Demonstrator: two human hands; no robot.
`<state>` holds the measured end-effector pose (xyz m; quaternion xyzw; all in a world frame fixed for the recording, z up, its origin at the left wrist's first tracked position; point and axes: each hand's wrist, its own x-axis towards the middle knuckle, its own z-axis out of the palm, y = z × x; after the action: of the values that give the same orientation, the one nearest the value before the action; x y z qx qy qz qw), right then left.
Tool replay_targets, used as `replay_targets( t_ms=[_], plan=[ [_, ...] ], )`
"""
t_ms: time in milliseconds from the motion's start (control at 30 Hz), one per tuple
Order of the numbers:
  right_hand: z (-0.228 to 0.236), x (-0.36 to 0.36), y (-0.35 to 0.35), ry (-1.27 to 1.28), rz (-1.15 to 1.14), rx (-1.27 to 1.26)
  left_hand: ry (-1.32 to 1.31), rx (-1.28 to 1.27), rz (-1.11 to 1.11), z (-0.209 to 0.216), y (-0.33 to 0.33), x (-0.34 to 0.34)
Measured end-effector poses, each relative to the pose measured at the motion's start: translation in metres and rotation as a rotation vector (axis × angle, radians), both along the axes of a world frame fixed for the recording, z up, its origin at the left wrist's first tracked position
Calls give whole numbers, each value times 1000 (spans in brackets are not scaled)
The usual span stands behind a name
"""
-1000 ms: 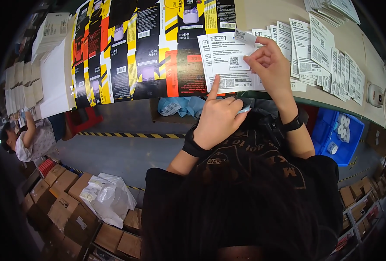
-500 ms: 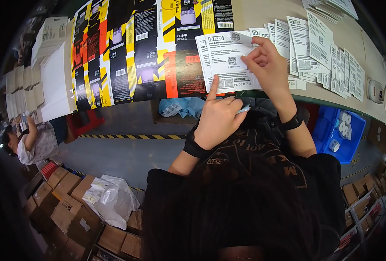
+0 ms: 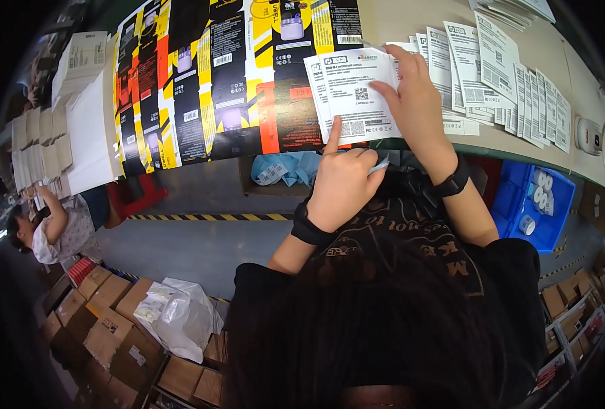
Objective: Sorting and stacking printed manufacturing labels at a workbench to prepare for a production run.
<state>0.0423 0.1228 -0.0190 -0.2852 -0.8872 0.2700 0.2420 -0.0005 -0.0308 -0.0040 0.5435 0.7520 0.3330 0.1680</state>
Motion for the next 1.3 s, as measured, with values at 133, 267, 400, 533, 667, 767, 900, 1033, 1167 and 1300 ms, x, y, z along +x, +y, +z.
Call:
replay_targets(
  t_ms=[133, 267, 400, 533, 667, 767, 900, 1033, 1167, 1300],
  plan=[
    [0, 8, 4, 10, 76, -142, 1, 26, 25, -1, -6, 1],
    [14, 17, 9, -55, 204, -361, -25, 19, 63, 3, -17, 2],
    [29, 10, -5, -1, 530, -132, 1, 37, 86, -2, -17, 3],
    [22, 0, -24, -75, 762, 74, 72, 123, 107, -18, -15, 5],
    [21, 9, -18, -144, 774, 121, 85, 84, 99, -14, -17, 5],
    [26, 22, -7, -184, 715, 152, 70, 7, 81, -7, -17, 3],
    [33, 38, 4, -270, 625, 191, 53, -73, 64, -4, -17, 1],
    [38, 47, 4, -321, 561, 181, 44, -65, 64, -6, -18, 1],
    [42, 44, 2, -291, 527, 188, 53, -42, 65, -8, -19, 2],
    [40, 38, -1, -220, 610, 219, 55, -53, 55, -7, -19, 2]
  ],
)
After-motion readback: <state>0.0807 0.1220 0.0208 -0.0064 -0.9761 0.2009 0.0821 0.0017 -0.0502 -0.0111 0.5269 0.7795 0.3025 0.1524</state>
